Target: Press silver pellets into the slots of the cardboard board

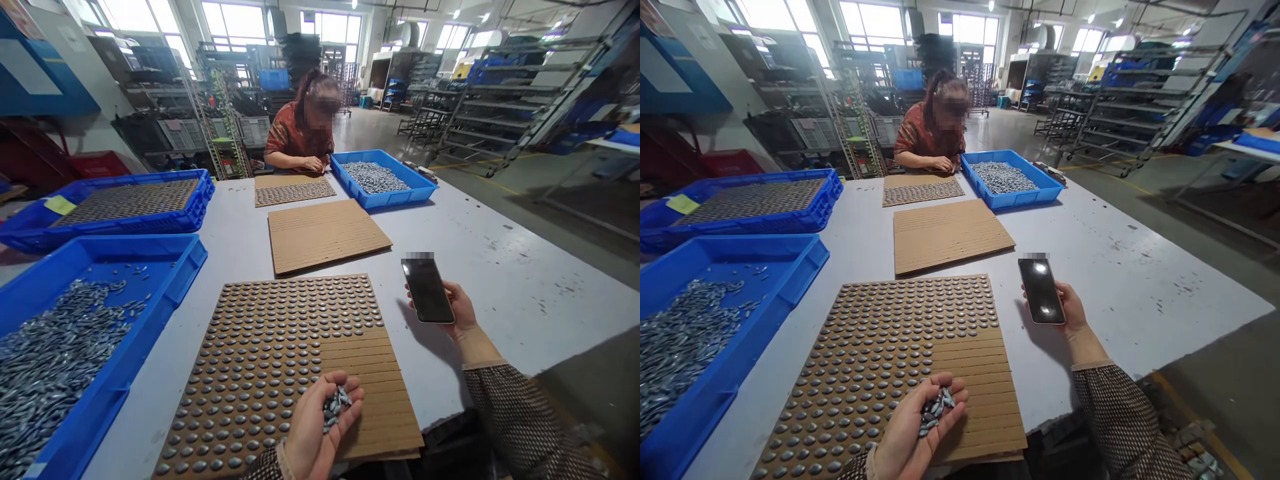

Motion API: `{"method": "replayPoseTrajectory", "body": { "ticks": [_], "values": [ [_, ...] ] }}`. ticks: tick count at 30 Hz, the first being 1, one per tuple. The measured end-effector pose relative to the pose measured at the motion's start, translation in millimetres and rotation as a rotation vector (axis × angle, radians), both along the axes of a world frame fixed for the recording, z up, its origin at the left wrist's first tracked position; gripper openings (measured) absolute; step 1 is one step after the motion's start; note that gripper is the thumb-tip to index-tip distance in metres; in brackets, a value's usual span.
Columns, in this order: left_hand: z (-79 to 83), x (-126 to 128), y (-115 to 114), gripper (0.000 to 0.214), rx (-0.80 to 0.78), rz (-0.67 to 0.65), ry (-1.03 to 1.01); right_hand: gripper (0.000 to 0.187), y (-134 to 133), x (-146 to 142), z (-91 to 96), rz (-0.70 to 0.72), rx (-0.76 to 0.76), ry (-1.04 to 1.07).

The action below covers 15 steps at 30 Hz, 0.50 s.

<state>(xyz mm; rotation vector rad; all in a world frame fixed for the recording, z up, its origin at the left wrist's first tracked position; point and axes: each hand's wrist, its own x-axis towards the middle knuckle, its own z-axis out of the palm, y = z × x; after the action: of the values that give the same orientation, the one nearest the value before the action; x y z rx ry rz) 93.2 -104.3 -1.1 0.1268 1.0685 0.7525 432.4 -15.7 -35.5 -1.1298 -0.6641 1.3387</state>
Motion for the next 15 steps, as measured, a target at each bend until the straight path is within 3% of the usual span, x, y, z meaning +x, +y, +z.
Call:
{"method": "replayPoseTrajectory", "body": {
  "ticks": [8,15],
  "values": [
    [8.0,2.3,-1.1,0.02,0.021,-0.049,0.019,0.05,-13.4,-18.0,-2.4,0.034,0.036,0.293],
    [2.8,1.0,-3.1,0.015,0.036,-0.097,0.02,0.052,-24.5,-27.9,2.2,0.051,0.049,0.408]
  ]
}}
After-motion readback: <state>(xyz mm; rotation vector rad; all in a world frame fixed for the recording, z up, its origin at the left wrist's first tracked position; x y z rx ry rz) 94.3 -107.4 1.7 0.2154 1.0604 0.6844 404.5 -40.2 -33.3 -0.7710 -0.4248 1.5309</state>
